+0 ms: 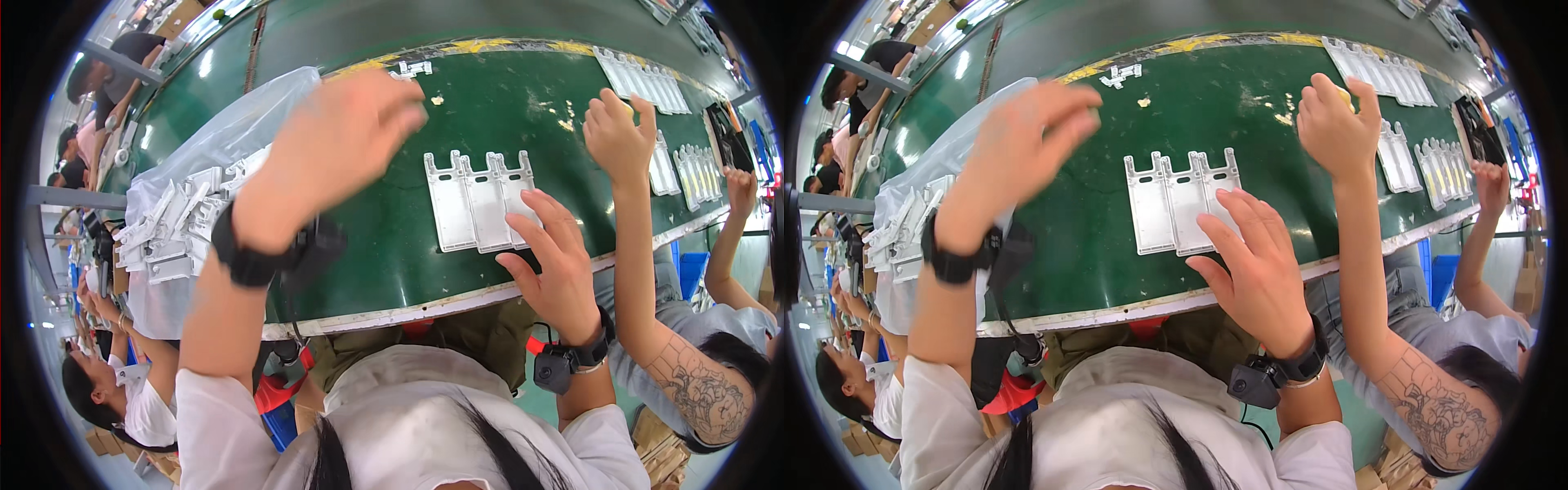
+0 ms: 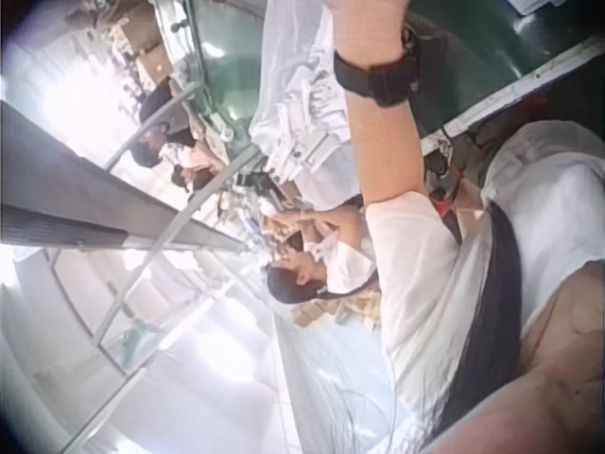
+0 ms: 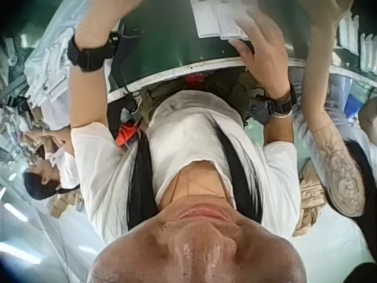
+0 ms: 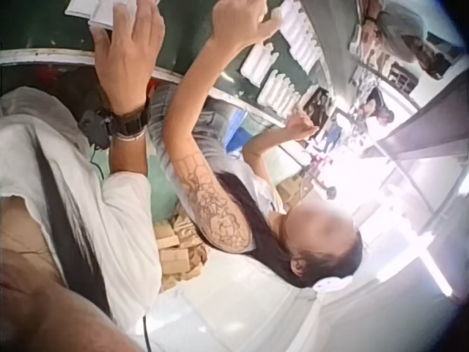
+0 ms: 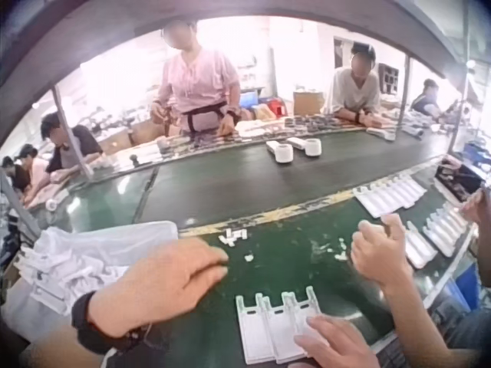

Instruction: Assembling small white plastic electronic or component housings at a factory production line.

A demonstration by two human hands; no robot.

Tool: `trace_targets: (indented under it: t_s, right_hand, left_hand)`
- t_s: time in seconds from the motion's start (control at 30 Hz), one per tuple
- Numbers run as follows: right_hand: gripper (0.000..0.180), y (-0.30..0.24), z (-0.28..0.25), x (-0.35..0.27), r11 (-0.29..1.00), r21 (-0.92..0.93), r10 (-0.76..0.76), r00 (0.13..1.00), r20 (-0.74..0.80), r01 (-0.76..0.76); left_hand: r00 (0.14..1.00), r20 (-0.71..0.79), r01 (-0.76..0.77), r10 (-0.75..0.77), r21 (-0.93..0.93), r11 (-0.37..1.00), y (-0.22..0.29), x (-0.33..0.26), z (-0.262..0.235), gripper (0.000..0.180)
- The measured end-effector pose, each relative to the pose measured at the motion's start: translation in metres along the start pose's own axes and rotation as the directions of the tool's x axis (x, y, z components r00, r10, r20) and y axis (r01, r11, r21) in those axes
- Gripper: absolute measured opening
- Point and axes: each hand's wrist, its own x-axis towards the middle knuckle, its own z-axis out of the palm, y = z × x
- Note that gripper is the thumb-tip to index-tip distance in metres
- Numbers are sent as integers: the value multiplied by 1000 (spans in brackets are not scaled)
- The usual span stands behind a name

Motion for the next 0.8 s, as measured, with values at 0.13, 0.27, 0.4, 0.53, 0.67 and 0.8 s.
trace_targets:
  t_s: [0.13,0.27,0.4,0.53,0.67,0.8]
  right_hand:
    - [36,5,10,5,998,-57,-28,1000,-10,28]
    - [31,13,16,4,994,98,58,994,-94,-49]
    - [28,17,20,1,978,190,108,987,-121,-84]
    - [26,16,14,0,988,152,54,983,-176,-27]
    - [23,20,16,0,985,169,8,965,-263,38]
    - [24,-4,0,3,954,291,33,937,-349,75]
  left_hand:
    - [983,56,174,-175,18,985,-64,43,23,20]
    - [937,201,282,-286,49,958,-91,59,48,19]
    - [959,182,207,-216,65,976,-104,57,64,18]
    - [992,93,82,-83,15,996,-93,57,63,16]
    - [952,142,291,-271,-144,946,-46,51,30,11]
    - [973,201,175,-111,-336,926,38,13,11,10]
